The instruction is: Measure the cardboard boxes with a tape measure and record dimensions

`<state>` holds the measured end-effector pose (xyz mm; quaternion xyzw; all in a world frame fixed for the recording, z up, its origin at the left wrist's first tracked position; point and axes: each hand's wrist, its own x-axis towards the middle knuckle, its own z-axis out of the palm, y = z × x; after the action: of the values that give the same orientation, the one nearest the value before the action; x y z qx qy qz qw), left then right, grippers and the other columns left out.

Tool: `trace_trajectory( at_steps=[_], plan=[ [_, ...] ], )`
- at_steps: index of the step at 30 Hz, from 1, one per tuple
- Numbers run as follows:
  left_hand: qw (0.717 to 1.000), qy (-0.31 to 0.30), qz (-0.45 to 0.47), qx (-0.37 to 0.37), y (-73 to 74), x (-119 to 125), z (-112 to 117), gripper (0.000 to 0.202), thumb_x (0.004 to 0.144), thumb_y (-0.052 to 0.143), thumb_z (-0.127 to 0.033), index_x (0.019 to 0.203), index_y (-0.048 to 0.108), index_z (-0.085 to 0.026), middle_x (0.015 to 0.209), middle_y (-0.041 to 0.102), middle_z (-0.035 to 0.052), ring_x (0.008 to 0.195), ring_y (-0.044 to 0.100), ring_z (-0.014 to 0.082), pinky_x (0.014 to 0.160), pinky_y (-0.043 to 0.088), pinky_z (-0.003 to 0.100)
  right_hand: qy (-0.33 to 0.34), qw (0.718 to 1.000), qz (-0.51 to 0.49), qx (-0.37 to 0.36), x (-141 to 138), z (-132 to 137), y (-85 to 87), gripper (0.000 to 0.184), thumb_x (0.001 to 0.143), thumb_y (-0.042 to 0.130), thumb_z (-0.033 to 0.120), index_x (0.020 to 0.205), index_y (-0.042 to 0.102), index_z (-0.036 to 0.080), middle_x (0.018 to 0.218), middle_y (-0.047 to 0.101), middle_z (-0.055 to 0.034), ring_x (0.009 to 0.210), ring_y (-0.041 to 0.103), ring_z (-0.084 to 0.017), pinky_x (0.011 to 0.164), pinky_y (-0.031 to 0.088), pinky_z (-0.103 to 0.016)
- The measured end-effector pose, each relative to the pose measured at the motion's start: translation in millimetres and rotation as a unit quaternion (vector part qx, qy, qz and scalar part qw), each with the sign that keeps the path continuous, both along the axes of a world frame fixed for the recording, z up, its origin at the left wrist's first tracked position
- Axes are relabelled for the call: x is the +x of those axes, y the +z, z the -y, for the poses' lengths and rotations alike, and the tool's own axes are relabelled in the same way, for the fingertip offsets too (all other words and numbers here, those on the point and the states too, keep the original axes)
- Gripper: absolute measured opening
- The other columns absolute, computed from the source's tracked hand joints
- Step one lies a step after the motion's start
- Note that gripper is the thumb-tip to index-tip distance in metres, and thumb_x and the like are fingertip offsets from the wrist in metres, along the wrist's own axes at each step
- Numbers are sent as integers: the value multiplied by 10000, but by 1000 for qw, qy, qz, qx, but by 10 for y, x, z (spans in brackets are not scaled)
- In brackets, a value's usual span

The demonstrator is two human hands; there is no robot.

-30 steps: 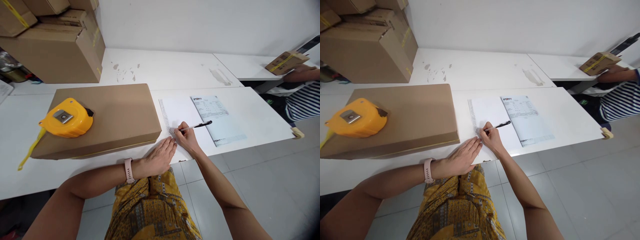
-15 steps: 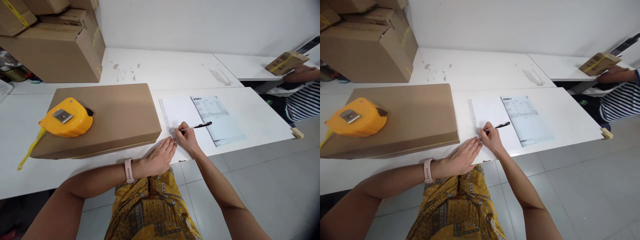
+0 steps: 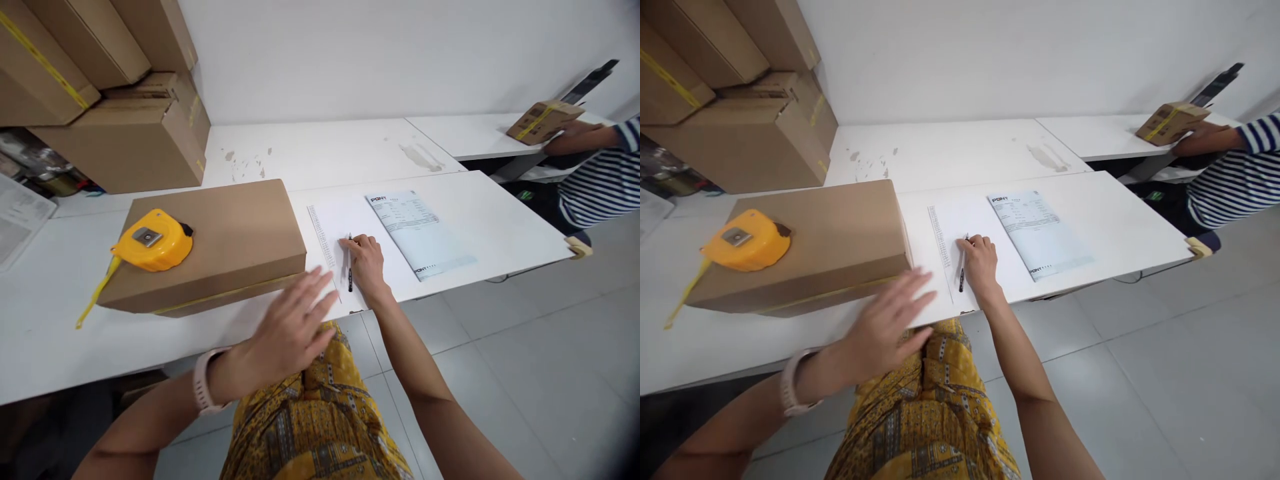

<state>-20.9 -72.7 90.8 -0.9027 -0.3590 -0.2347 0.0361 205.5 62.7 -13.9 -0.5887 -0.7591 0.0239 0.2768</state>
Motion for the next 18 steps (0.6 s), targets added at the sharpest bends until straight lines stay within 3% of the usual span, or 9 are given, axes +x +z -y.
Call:
trace_trajectory(
  at_steps=[2,5,7,10,12,15,17,18],
  plan=[
    [988,105,71,87,296,-288,73,505,911,639,-233,1402,516,-233,1479,578,103,1435,468,310,1157,427,516,-13,1000,-5,8,-2,-12,-16,568,865,381,-23,1247,708,241,1037,649,-119,952,516,-266,837,413,-398],
    [920,285,131,237,568,-733,39,580,786,766,-273,1340,597,-244,1454,593,90,1355,534,362,1136,408,590,-40,995,-72,58,10,-15,11,582,871,358,2,1318,657,224,1011,655,-122,944,540,-266,834,436,-413],
    [894,361,133,229,610,-968,-54,720,736,788,-371,1388,566,-162,1476,560,162,1363,512,408,1131,387,630,-55,982,-138,112,21,21,72,504,922,351,76,1301,651,221,993,651,-122,953,560,-265,845,455,-426],
    [875,450,146,106,564,-1167,-210,808,752,750,-473,1446,508,-139,1444,583,188,1352,517,440,1085,424,645,-52,957,-211,193,-2,218,184,376,977,386,197,1219,672,230,987,652,-126,973,596,-265,876,477,-447],
    [869,469,151,45,536,-1196,-266,712,819,688,-506,1436,518,-193,1415,613,144,1356,519,425,1073,429,631,-33,945,-241,220,-77,470,237,318,979,432,227,1169,686,240,983,658,-129,972,614,-269,867,496,-454],
    [863,457,205,68,544,-1094,-180,590,813,697,-480,1328,606,-207,1326,672,114,1268,601,383,1057,464,589,40,932,-297,206,-302,967,285,274,972,479,222,1130,698,265,950,669,-120,911,631,-262,775,520,-435],
    [864,423,269,48,556,-943,11,522,770,735,-418,1248,646,-228,1221,721,86,1112,692,331,956,560,517,111,916,-359,143,-491,1294,337,271,985,479,226,1126,702,291,927,676,-100,859,633,-242,714,516,-403],
    [877,385,289,-8,553,-855,135,498,777,730,-393,1246,635,-255,1200,727,66,1063,712,302,896,597,467,144,899,-402,93,-580,1435,378,269,997,478,248,1143,698,300,935,680,-92,860,634,-233,714,518,-394]
  ],
)
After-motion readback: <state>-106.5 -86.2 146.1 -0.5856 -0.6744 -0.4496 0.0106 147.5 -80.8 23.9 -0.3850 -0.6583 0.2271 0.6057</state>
